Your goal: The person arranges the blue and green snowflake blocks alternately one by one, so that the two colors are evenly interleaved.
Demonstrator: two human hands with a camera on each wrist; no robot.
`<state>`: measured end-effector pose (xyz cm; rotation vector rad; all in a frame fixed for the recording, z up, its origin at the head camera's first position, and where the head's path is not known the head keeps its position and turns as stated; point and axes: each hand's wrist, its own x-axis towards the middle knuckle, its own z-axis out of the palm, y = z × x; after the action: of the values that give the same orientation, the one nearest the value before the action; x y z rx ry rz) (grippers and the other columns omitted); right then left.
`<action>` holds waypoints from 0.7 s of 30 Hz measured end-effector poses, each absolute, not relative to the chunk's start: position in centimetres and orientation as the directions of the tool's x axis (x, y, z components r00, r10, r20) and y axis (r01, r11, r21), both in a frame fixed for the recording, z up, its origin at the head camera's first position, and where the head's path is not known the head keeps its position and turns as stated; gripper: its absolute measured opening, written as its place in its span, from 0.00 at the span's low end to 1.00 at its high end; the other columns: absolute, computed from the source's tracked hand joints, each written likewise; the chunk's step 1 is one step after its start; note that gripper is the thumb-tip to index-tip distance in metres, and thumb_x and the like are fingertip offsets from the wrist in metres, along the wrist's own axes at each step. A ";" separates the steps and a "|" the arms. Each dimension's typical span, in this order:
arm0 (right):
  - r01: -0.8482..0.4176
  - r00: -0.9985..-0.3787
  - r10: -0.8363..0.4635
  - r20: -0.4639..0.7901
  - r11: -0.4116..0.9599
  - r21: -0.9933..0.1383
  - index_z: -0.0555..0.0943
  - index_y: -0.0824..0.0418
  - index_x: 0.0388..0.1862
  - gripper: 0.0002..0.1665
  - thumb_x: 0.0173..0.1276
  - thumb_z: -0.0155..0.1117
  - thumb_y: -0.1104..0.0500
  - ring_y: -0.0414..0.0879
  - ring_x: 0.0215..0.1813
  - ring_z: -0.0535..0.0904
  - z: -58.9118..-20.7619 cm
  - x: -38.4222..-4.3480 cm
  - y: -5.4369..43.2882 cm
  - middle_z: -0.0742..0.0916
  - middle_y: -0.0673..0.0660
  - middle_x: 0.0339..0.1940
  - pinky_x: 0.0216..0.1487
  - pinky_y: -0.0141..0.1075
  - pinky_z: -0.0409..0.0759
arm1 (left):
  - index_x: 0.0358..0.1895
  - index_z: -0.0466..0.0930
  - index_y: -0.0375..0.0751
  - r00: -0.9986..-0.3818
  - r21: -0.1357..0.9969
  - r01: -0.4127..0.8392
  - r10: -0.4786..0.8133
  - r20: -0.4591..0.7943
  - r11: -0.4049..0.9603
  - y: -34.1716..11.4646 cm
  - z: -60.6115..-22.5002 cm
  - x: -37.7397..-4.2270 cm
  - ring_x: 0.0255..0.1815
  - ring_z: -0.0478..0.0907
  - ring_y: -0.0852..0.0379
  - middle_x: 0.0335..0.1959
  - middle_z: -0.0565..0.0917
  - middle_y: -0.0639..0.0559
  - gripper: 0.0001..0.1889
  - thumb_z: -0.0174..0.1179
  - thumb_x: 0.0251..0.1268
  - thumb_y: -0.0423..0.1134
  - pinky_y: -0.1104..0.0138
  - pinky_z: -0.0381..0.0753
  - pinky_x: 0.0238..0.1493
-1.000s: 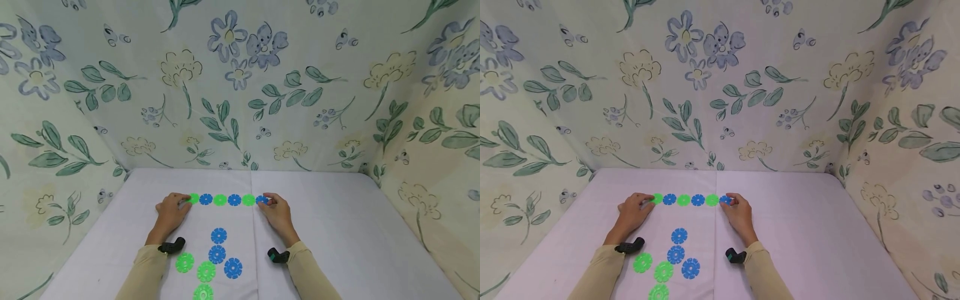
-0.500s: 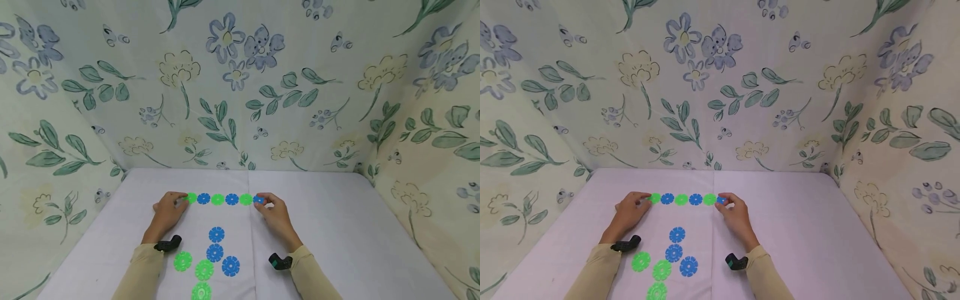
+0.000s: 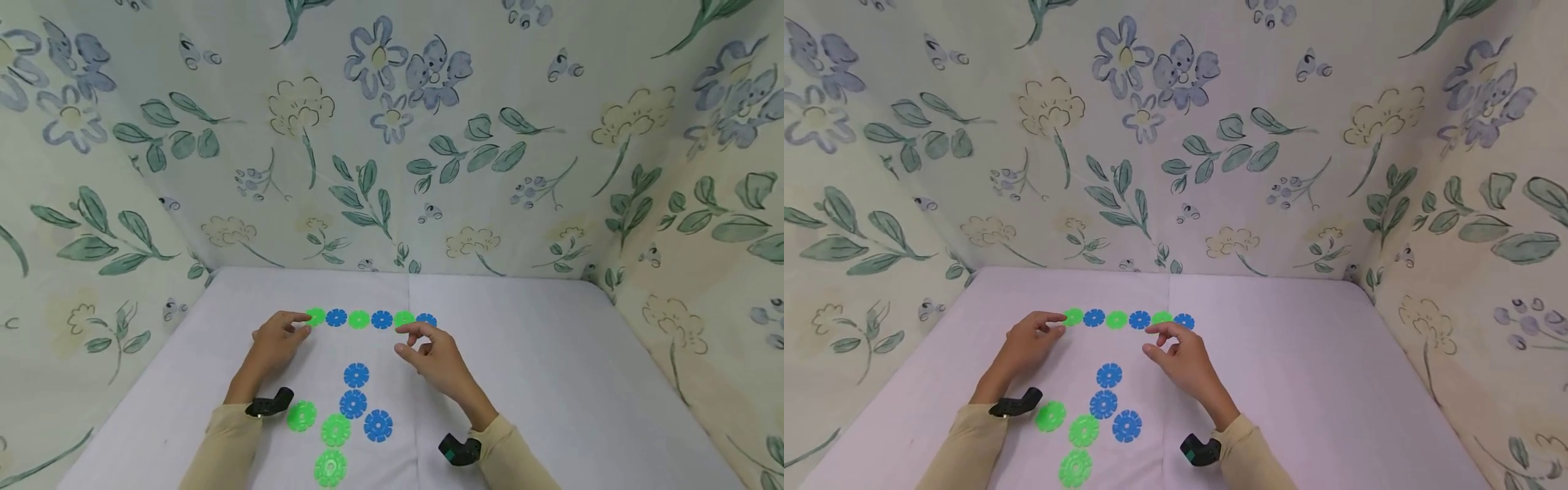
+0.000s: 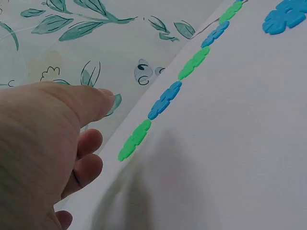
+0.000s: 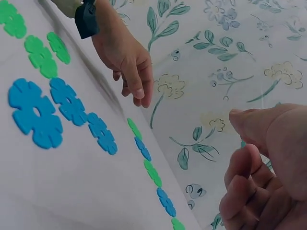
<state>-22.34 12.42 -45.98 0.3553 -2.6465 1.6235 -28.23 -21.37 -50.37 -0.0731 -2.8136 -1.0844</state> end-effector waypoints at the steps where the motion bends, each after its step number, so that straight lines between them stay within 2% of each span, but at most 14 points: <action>1: -0.208 -0.970 -0.206 0.127 0.440 -0.874 0.83 0.38 0.52 0.16 0.66 0.71 0.46 0.40 0.20 0.72 -46.0 -22.0 12.2 0.79 0.48 0.39 0.23 0.31 0.71 | 0.58 0.81 0.55 -0.991 0.667 0.099 0.010 0.136 0.738 -21.3 -50.4 -27.9 0.56 0.77 0.47 0.59 0.80 0.48 0.16 0.60 0.72 0.50 0.36 0.54 0.64; 5: -0.239 -0.950 -0.294 0.106 0.465 -0.852 0.83 0.41 0.54 0.18 0.66 0.70 0.44 0.40 0.21 0.72 -46.7 -20.9 11.8 0.79 0.47 0.39 0.23 0.32 0.74 | 0.56 0.83 0.56 -0.984 0.656 0.170 0.095 0.149 0.736 -20.8 -50.4 -26.3 0.53 0.77 0.50 0.57 0.82 0.51 0.14 0.61 0.71 0.49 0.39 0.57 0.62; 8: -0.265 -0.929 -0.361 0.088 0.478 -0.837 0.83 0.45 0.56 0.20 0.67 0.70 0.45 0.38 0.21 0.71 -47.4 -20.2 11.8 0.80 0.46 0.39 0.23 0.31 0.73 | 0.55 0.83 0.59 -0.982 0.648 0.189 0.150 0.116 0.738 -20.4 -50.3 -25.2 0.50 0.77 0.54 0.54 0.83 0.56 0.13 0.62 0.70 0.49 0.45 0.66 0.59; 11: -0.272 -0.906 -0.421 0.056 0.474 -0.837 0.84 0.49 0.56 0.21 0.66 0.71 0.46 0.37 0.22 0.70 -48.0 -19.5 11.7 0.82 0.49 0.39 0.23 0.30 0.71 | 0.53 0.84 0.61 -0.979 0.658 0.186 0.194 0.061 0.730 -20.3 -50.3 -24.1 0.45 0.76 0.58 0.46 0.83 0.61 0.12 0.64 0.68 0.48 0.55 0.74 0.52; 12: -0.271 -0.899 -0.435 0.045 0.474 -0.838 0.84 0.50 0.56 0.21 0.66 0.71 0.46 0.36 0.22 0.70 -48.2 -19.2 11.7 0.82 0.49 0.39 0.24 0.30 0.71 | 0.53 0.84 0.62 -0.977 0.663 0.185 0.207 0.046 0.725 -20.3 -50.3 -23.8 0.43 0.75 0.59 0.44 0.82 0.62 0.12 0.65 0.68 0.47 0.59 0.74 0.47; 15: -0.258 -0.882 -0.470 0.012 0.463 -0.848 0.85 0.51 0.53 0.21 0.63 0.74 0.48 0.36 0.21 0.69 -49.1 -18.5 11.7 0.83 0.52 0.39 0.24 0.29 0.71 | 0.52 0.84 0.63 -0.967 0.680 0.193 0.253 0.012 0.707 -20.4 -50.6 -23.1 0.41 0.74 0.60 0.41 0.81 0.65 0.12 0.65 0.67 0.48 0.64 0.74 0.44; 18: -0.262 -0.858 -0.513 -0.008 0.451 -0.853 0.85 0.50 0.52 0.20 0.61 0.75 0.49 0.35 0.21 0.69 -50.1 -18.0 11.6 0.83 0.52 0.38 0.24 0.29 0.72 | 0.52 0.83 0.66 -0.958 0.686 0.203 0.285 -0.006 0.698 -20.6 -50.8 -22.3 0.44 0.75 0.62 0.44 0.81 0.69 0.12 0.65 0.67 0.50 0.63 0.75 0.48; 21: -0.278 -0.841 -0.541 -0.005 0.441 -0.853 0.85 0.49 0.51 0.21 0.60 0.77 0.48 0.35 0.22 0.70 -50.9 -17.7 11.5 0.83 0.51 0.38 0.25 0.29 0.73 | 0.52 0.83 0.67 -0.940 0.691 0.236 0.341 -0.016 0.683 -20.4 -50.7 -21.5 0.49 0.75 0.63 0.48 0.81 0.71 0.13 0.65 0.66 0.53 0.58 0.74 0.54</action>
<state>-17.70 11.50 -50.90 0.8452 -2.8940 1.6203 -21.47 -20.44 -50.70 -0.5190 -3.0118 -1.2045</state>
